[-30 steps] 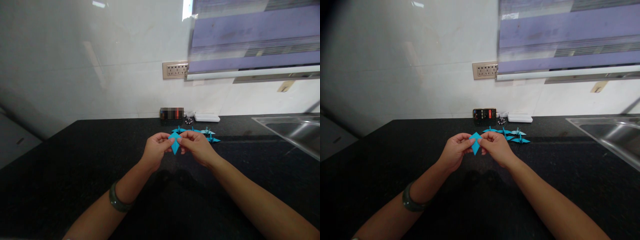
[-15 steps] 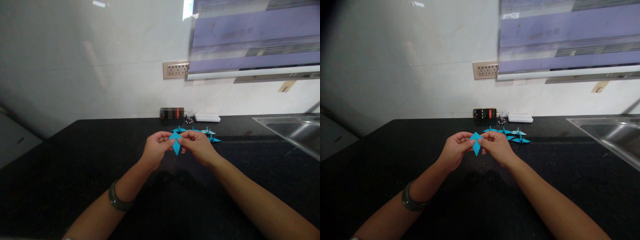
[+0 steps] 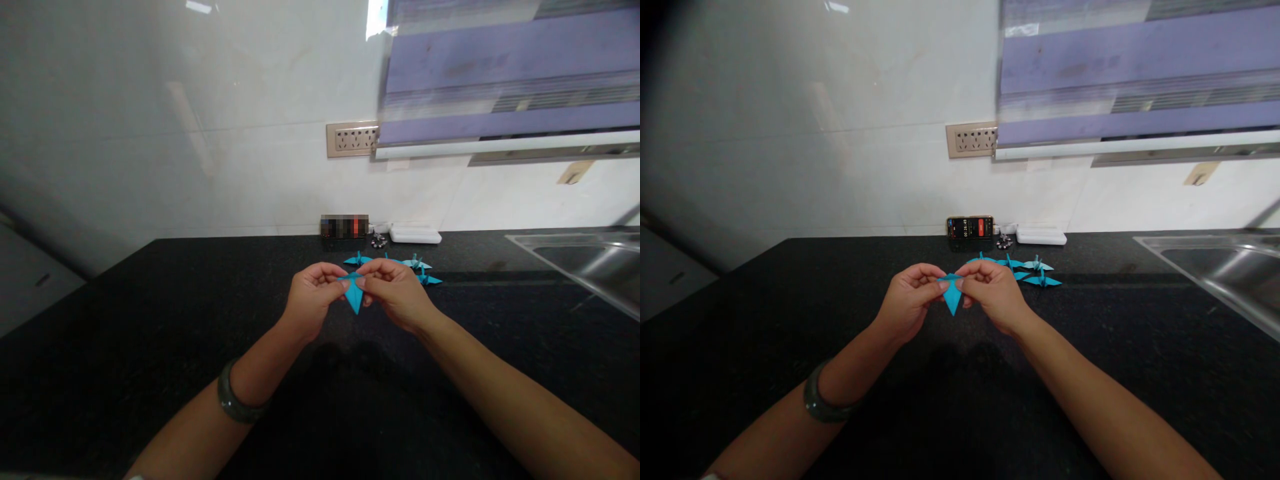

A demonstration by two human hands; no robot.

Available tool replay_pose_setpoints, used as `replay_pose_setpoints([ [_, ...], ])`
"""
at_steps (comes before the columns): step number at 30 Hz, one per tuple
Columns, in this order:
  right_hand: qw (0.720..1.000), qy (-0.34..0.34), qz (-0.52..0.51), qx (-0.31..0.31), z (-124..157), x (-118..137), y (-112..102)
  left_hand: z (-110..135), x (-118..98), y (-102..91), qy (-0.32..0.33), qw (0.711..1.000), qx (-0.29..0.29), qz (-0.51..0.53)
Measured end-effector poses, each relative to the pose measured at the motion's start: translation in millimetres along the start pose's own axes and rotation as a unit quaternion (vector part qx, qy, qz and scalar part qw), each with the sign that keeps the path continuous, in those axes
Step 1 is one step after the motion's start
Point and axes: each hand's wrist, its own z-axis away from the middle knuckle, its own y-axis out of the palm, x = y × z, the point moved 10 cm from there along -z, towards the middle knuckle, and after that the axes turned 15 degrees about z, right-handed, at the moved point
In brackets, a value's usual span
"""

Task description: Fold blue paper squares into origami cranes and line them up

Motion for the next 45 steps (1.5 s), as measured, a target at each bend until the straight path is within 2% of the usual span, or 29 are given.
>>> replay_pose_setpoints([
  [6,1.000,-0.022,-0.007,0.000,0,3,0,0,2,-0.8,-0.009,1.000,0.002,-0.005],
  [11,0.997,-0.051,0.048,-0.020,-1,7,-10,1,11,5.1,-0.090,0.995,0.023,0.018],
  [14,0.990,-0.082,0.113,-0.021,0,15,-13,2,16,3.7,-0.119,0.992,0.025,-0.025],
  [19,0.964,-0.156,0.215,-0.026,5,33,-12,1,12,1.9,-0.081,0.990,0.036,-0.113],
  [25,0.981,-0.086,0.171,0.026,3,22,-4,-1,3,1.5,-0.030,0.994,0.028,-0.105],
  [33,0.978,-0.078,0.186,0.049,3,21,1,-1,-10,-2.7,0.039,0.988,-0.008,-0.149],
  [45,0.985,-0.078,0.143,0.057,5,24,3,0,-8,5.6,0.028,0.995,0.036,-0.085],
])
